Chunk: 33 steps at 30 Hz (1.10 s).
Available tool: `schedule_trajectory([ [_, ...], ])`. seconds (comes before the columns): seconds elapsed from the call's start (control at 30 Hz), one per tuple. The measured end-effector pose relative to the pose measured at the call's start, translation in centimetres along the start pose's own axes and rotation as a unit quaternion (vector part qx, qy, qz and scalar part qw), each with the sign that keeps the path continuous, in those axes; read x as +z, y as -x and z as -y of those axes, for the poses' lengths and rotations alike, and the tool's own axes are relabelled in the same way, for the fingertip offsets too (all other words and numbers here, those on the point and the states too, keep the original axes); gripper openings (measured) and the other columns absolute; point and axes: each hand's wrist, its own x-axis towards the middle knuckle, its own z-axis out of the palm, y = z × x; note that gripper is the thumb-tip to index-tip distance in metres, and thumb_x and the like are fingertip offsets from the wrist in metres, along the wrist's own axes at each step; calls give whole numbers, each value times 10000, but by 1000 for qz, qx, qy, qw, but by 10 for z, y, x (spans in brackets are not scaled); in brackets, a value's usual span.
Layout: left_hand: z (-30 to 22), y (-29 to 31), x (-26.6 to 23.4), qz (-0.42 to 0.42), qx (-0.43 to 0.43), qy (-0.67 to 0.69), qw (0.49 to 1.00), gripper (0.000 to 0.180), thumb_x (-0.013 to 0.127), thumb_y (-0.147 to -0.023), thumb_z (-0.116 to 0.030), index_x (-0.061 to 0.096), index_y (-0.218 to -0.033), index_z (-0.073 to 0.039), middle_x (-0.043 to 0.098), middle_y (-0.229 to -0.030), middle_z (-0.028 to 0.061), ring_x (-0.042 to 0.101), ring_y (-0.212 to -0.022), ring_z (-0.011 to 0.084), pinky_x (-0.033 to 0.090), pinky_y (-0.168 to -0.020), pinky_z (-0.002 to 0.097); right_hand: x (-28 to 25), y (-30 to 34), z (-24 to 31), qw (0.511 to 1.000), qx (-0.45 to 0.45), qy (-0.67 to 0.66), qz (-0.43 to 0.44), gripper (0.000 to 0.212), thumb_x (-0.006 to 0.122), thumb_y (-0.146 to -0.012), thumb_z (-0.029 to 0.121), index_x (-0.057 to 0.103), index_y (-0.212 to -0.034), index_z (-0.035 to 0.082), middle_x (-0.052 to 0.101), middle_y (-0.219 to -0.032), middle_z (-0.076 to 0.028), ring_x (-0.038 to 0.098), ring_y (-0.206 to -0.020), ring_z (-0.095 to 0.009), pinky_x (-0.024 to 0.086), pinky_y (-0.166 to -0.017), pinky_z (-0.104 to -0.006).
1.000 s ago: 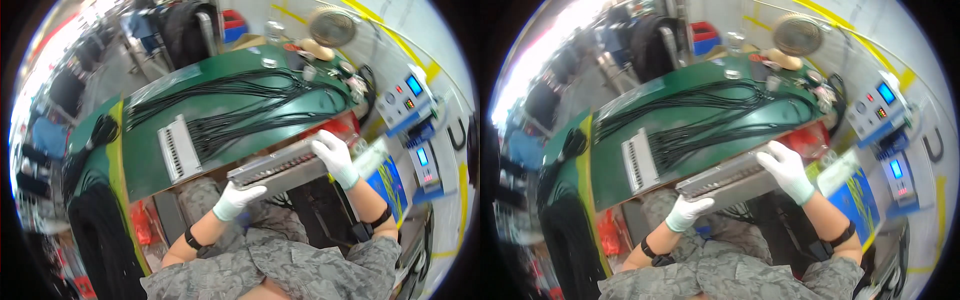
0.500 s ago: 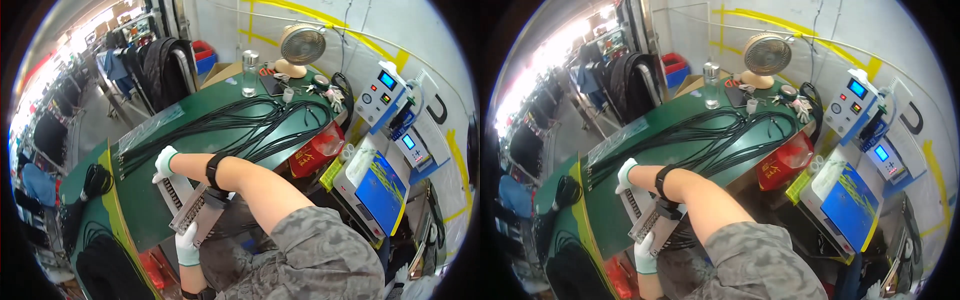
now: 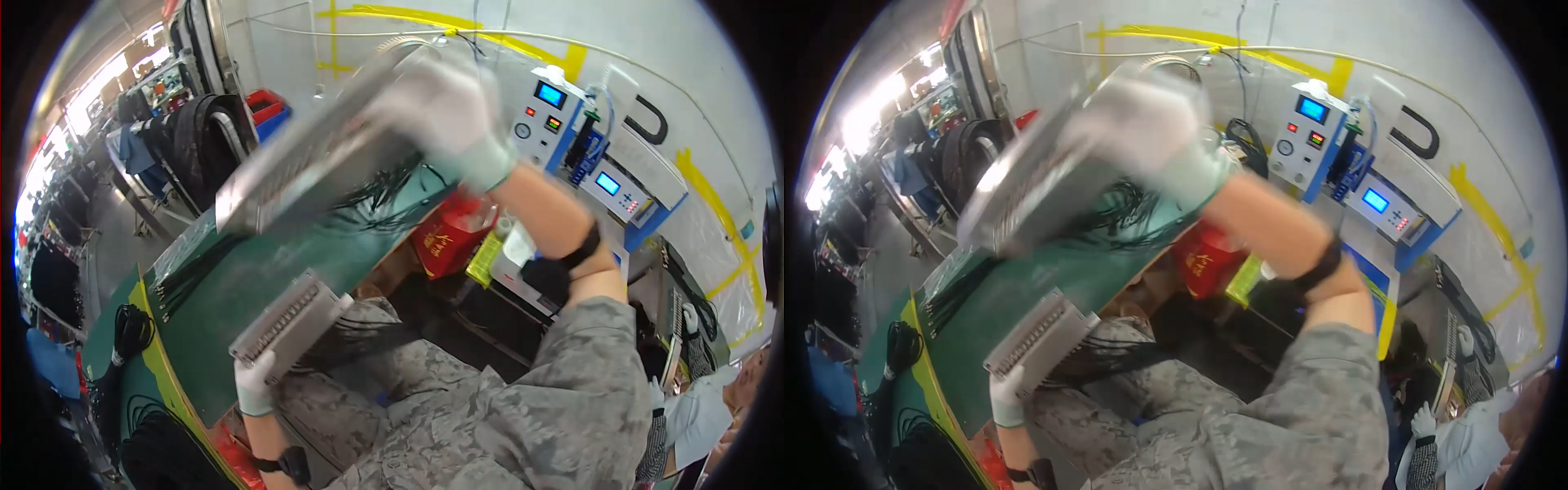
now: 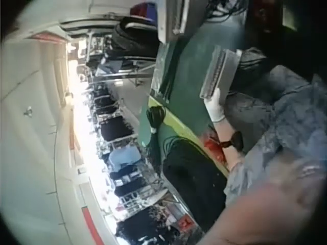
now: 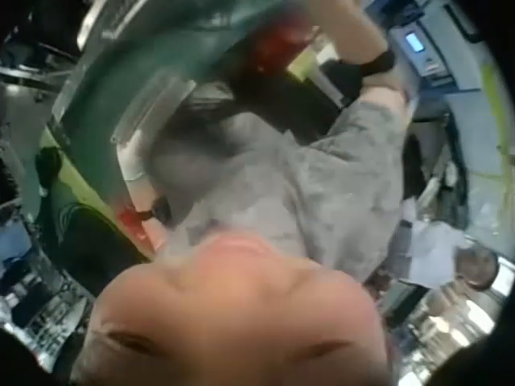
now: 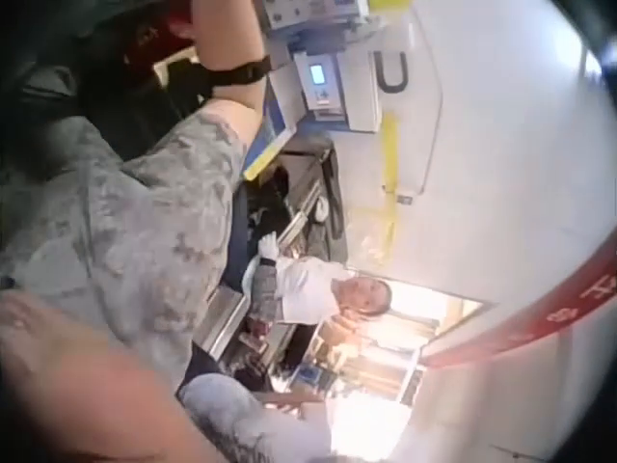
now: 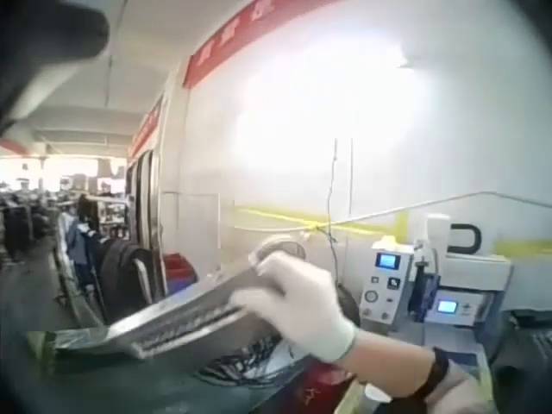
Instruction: Placing and organizing black electrical wires into a metal assembly fixture at an industrial workstation.
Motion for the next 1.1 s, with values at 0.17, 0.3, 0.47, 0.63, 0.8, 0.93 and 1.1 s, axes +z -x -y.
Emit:
schedule_trajectory([
  [0.17,-2,-51,-19,8,14,-27,1000,417,639,-866,-73,547,-1252,55,638,-1169,149,632,-1066,263,503,-950,388,-169,5,-135,857,340,-174,-346,470,538,-985,379,570,-1260,0,613,-1148,-65,546,-1045,-150,432,-939,-280],
  [0.3,-2,-77,-29,2,-52,9,999,398,627,-904,-128,540,-1255,37,640,-1148,148,643,-1044,260,548,-889,385,-276,67,-178,831,401,-179,-341,451,556,-967,409,597,-1195,23,599,-1006,-42,553,-905,-147,455,-825,-289],
  [0.47,16,-90,-51,-22,-126,24,991,401,624,-920,-174,530,-1260,17,645,-1120,144,657,-1004,253,575,-840,380,-348,117,-142,772,511,-192,-325,429,586,-937,458,643,-1086,60,577,-770,-4,564,-672,-142,495,-637,-303],
  [0.63,19,-97,-56,-68,-122,45,989,384,598,-942,-168,520,-1289,-24,636,-1161,128,653,-1017,260,570,-839,399,-382,172,-143,704,612,-145,-329,455,592,-927,481,649,-1080,56,605,-752,-10,596,-645,-136,521,-583,-296],
  [0.8,25,-104,-57,-89,-157,40,983,399,612,-938,-194,520,-1295,-43,636,-1173,106,650,-1024,247,566,-845,412,-367,235,-137,617,717,-38,-322,520,582,-932,486,626,-1154,17,678,-905,-53,649,-777,-128,541,-628,-271],
  [0.93,20,-96,-73,-91,-144,20,985,403,614,-938,-204,524,-1299,-51,640,-1168,101,652,-1020,239,566,-840,410,-334,297,-112,622,707,-159,-298,668,699,-845,496,585,-1221,-45,645,-1145,-91,622,-1012,-209,496,-894,-318],
  [1.1,21,-95,-71,-100,-154,11,983,401,615,-938,-209,529,-1301,-61,647,-1157,100,659,-1000,230,570,-808,382,-335,389,-80,507,829,7,-237,778,734,-797,534,562,-1264,-64,630,-1205,-147,615,-1043,-241,465,-947,-355],
])
